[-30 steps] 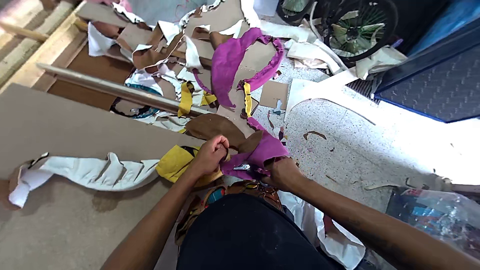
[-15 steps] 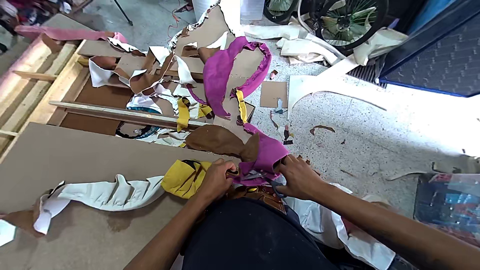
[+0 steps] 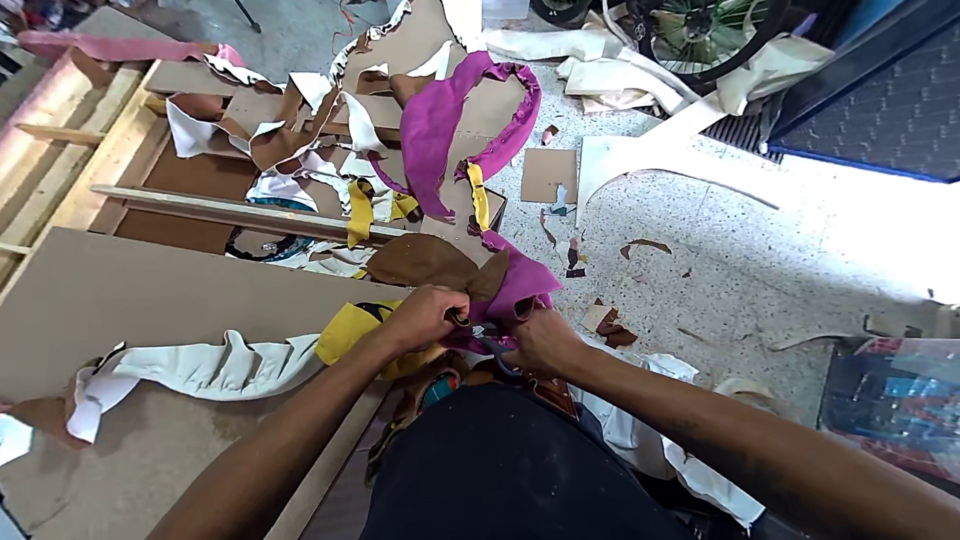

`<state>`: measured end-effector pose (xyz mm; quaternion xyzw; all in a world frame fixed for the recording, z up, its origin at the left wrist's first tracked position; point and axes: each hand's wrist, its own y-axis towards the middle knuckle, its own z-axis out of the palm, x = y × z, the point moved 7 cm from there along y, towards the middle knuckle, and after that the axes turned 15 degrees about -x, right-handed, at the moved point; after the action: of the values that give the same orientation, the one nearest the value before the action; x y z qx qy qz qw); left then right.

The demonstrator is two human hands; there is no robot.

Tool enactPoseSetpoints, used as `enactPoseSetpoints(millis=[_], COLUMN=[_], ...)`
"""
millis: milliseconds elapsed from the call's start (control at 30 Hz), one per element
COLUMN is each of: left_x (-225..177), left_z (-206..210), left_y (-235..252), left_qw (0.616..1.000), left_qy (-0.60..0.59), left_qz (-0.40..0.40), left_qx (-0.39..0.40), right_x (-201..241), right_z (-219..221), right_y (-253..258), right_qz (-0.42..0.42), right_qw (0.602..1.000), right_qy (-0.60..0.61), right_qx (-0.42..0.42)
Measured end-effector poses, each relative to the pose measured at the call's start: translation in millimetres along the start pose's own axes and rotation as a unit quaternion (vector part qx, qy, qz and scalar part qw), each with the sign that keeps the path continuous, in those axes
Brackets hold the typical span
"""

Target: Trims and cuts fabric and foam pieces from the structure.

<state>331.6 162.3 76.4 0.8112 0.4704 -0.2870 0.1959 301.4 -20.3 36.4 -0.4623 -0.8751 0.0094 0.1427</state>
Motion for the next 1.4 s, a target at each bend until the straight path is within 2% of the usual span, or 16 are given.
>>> enactPoseSetpoints(millis=[133,233,333,467,733,833,933,1000,1067,1133,1200,1300,1333,1400], left_x=[8.2,8.6,4.5,3.1,8.4,9.6,2.0,1.9,7.4,10.8,19.6,46.3,52.1,59.3], left_z=[-4.9,-4.2,-1.0,-1.8,-32.5,-35.5,-29.5,-26.8,-40.4,-70.9,-93.2,-97.8,-95.8,-88.3], left_y=[-3.8,-5.7,-5.5,-7.5,-13.5,-14.7,-13.1,-12.9,-15.1,-14.0,-14.7,-31.1,-36.4,-48.3], left_qw=[0.998,0.997,0.998,0.999,0.983,0.982,0.984,0.985,0.975,0.965,0.957,0.927,0.924,0.934], left_qy=[-0.04,-0.042,-0.028,-0.032,-0.129,-0.121,-0.12,-0.111,-0.137,-0.133,-0.122,-0.143,-0.141,-0.085], left_qz=[-0.043,-0.07,-0.049,-0.03,-0.102,-0.107,-0.1,-0.094,-0.113,-0.122,-0.138,-0.176,-0.186,-0.225], left_qx=[-0.014,-0.011,-0.012,-0.014,-0.077,-0.097,-0.088,-0.09,-0.136,-0.192,-0.224,-0.298,-0.303,-0.266], right_x=[-21.9,-26.1,-9.1,13.9,-14.6,-14.8,7.4,21.7,28.7,32.6,24.3,17.9,20.1,23.0], right_z=[-0.3,-6.4,-8.6,-2.9,-12.5,-5.0,-4.1,-3.7,-7.1,-7.8,-8.9,-11.0,-12.6,-13.6], right_y=[-9.3,-6.7,2.4,22.8,22.7,26.9,34.8,48.4,61.1,63.8,62.1,61.0,59.0,55.4], right_qz=[-0.024,-0.041,-0.031,-0.017,-0.131,-0.103,-0.027,-0.036,-0.092,-0.144,-0.13,-0.075,-0.065,-0.052], right_qw=[0.999,0.999,0.999,0.999,0.99,0.994,0.992,0.99,0.993,0.988,0.989,0.99,0.988,0.986], right_qy=[0.039,0.019,-0.028,-0.03,0.042,0.024,-0.004,0.003,0.025,0.054,0.048,0.015,0.002,-0.025], right_qx=[0.018,0.024,0.025,0.035,0.018,0.02,0.123,0.135,0.064,0.034,0.058,0.123,0.139,0.159])
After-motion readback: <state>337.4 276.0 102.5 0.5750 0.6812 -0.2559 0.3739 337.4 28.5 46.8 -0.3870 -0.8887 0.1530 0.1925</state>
